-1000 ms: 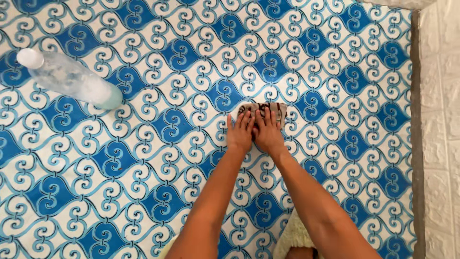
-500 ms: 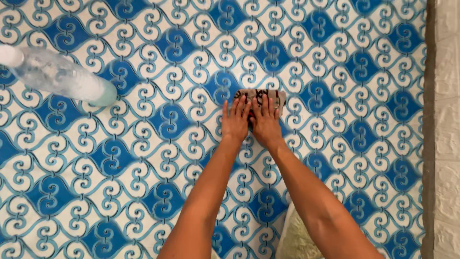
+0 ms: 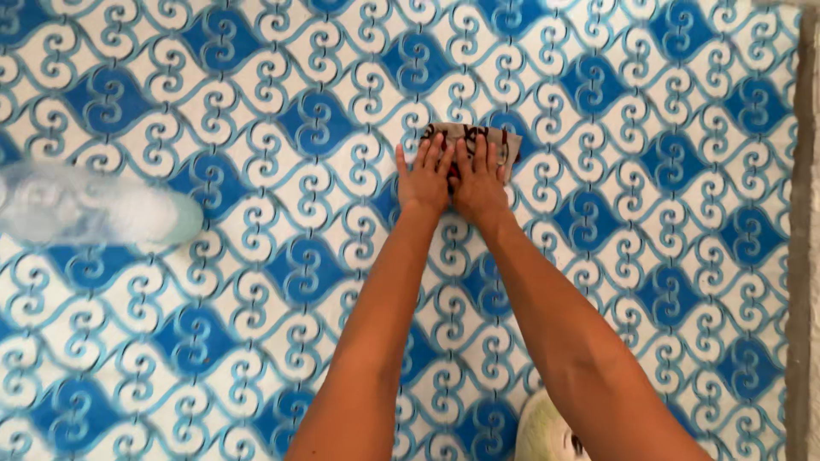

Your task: The person scrubs a patterned blue and white tiled floor with a cloth. They pour a liquid from a plastic bottle onto the floor and continue scrubbing the area with the cloth.

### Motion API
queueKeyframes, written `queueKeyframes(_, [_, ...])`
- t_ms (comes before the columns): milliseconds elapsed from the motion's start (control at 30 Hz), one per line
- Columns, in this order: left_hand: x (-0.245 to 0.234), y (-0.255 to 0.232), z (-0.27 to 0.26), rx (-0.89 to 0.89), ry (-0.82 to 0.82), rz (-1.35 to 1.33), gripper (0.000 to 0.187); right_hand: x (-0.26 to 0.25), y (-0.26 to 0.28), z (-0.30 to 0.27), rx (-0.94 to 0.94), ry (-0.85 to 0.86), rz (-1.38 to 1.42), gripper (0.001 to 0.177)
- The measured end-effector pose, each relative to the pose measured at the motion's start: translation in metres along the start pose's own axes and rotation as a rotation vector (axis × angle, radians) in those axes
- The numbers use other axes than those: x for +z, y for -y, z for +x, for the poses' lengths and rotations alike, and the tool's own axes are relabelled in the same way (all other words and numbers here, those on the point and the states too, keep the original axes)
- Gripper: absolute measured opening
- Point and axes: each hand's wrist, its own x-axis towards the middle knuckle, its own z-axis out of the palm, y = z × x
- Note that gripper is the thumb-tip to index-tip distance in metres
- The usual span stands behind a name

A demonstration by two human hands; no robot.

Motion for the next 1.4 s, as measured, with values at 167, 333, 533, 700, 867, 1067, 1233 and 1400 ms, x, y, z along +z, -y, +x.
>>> queueKeyframes(167, [-0.032, 0.009, 0.064, -0.037, -0.017, -0.04, 0.066, -0.018, -0.014, 0.076, -0.046, 0.006, -0.034, 0.075])
queueKeyframes(333, [-0.067, 0.023, 0.134, -0.053, 0.008, -0.052, 0.066, -0.032, -0.019, 0.151, -0.01, 0.011, -0.031, 0.073])
queueKeyframes(533, [-0.098, 0.038, 0.209, -0.073, -0.012, -0.077, 0.065, -0.042, -0.03, 0.246, -0.043, -0.001, -0.077, 0.071])
queueKeyframes(700, [-0.101, 0.045, 0.234, -0.117, -0.043, -0.031, 0.065, -0.049, -0.036, 0.277, -0.113, -0.013, -0.105, 0.069])
queueKeyframes(867, [-0.096, 0.038, 0.215, -0.144, 0.008, -0.012, 0.064, -0.05, -0.025, 0.255, -0.1, 0.004, -0.055, 0.069])
queueKeyframes(1067, [-0.072, 0.042, 0.154, -0.121, 0.044, -0.011, 0.066, -0.032, -0.005, 0.187, -0.106, -0.01, -0.058, 0.071])
queueKeyframes(1233, [-0.043, 0.04, 0.088, -0.133, 0.026, -0.052, 0.063, -0.015, 0.011, 0.118, -0.106, -0.008, -0.033, 0.074])
queueKeyframes(1400, [-0.016, 0.037, 0.011, -0.123, 0.055, -0.028, 0.065, 0.0, 0.03, 0.039, -0.114, 0.003, -0.062, 0.074])
